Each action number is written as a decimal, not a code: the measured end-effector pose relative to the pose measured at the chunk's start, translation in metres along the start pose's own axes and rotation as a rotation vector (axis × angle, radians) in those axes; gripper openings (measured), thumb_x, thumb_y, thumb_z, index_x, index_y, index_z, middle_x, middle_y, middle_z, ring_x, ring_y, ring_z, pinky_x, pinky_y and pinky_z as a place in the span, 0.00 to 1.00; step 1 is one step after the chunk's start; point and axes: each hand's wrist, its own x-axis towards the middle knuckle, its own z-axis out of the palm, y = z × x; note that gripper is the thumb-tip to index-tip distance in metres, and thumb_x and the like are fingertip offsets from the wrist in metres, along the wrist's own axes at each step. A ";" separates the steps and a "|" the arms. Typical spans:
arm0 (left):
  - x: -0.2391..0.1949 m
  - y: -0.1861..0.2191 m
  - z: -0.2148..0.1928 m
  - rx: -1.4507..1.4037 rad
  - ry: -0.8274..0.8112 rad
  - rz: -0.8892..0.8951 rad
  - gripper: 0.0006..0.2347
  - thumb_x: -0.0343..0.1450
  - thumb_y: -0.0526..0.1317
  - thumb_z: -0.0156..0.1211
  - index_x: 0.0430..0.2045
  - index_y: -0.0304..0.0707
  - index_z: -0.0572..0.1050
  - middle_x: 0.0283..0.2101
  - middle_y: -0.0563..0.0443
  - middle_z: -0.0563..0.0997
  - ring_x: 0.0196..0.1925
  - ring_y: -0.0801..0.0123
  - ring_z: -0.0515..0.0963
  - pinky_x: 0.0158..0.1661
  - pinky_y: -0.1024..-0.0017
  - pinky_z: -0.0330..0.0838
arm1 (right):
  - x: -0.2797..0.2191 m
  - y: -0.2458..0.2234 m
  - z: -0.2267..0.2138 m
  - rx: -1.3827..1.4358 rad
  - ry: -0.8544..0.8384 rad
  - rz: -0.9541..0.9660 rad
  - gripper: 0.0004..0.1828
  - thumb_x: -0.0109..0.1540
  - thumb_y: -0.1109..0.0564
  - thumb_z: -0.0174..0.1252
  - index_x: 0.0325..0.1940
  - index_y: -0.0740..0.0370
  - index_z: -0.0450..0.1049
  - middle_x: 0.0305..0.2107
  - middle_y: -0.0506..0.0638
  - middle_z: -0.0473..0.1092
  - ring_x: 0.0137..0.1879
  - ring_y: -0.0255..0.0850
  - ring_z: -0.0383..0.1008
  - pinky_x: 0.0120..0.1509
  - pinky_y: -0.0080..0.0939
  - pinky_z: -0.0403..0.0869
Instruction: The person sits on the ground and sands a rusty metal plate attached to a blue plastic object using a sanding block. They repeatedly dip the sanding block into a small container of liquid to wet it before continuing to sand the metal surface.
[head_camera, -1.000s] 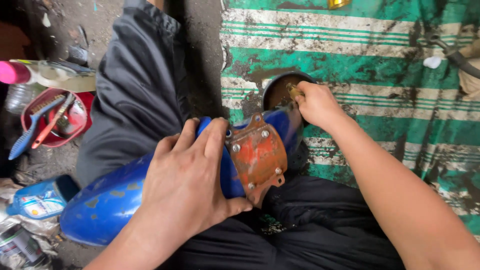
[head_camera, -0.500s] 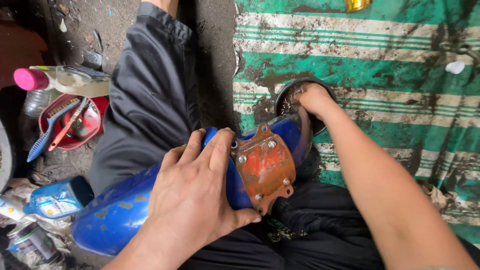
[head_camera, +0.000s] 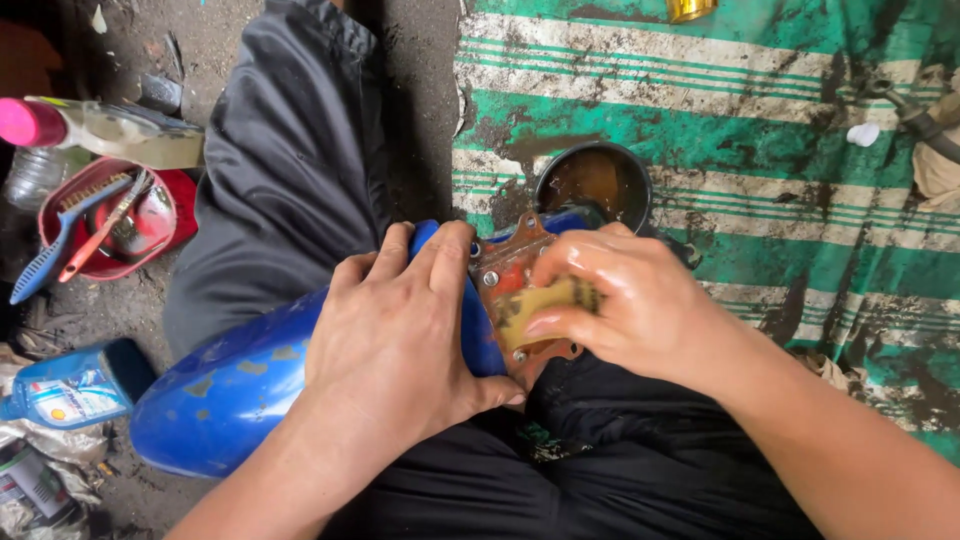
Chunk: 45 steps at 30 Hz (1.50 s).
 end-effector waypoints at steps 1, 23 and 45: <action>-0.001 0.000 0.000 -0.003 -0.006 -0.002 0.64 0.44 0.74 0.89 0.68 0.26 0.67 0.61 0.41 0.81 0.67 0.32 0.77 0.55 0.46 0.71 | 0.005 -0.005 0.000 0.004 -0.004 0.003 0.19 0.53 0.49 0.80 0.43 0.55 0.81 0.32 0.42 0.81 0.34 0.42 0.76 0.45 0.42 0.75; -0.002 -0.003 0.001 0.004 -0.012 0.010 0.64 0.43 0.74 0.90 0.68 0.28 0.65 0.64 0.42 0.79 0.70 0.29 0.76 0.55 0.46 0.70 | -0.006 0.035 -0.028 -0.076 -0.075 0.146 0.21 0.47 0.48 0.84 0.20 0.56 0.76 0.21 0.41 0.71 0.31 0.38 0.69 0.46 0.43 0.66; 0.003 -0.002 -0.001 0.007 -0.004 0.009 0.62 0.43 0.73 0.89 0.66 0.30 0.66 0.62 0.41 0.81 0.70 0.29 0.76 0.56 0.45 0.69 | -0.009 0.042 -0.029 0.285 -0.129 0.250 0.16 0.49 0.61 0.82 0.26 0.63 0.78 0.25 0.43 0.76 0.30 0.36 0.70 0.37 0.37 0.69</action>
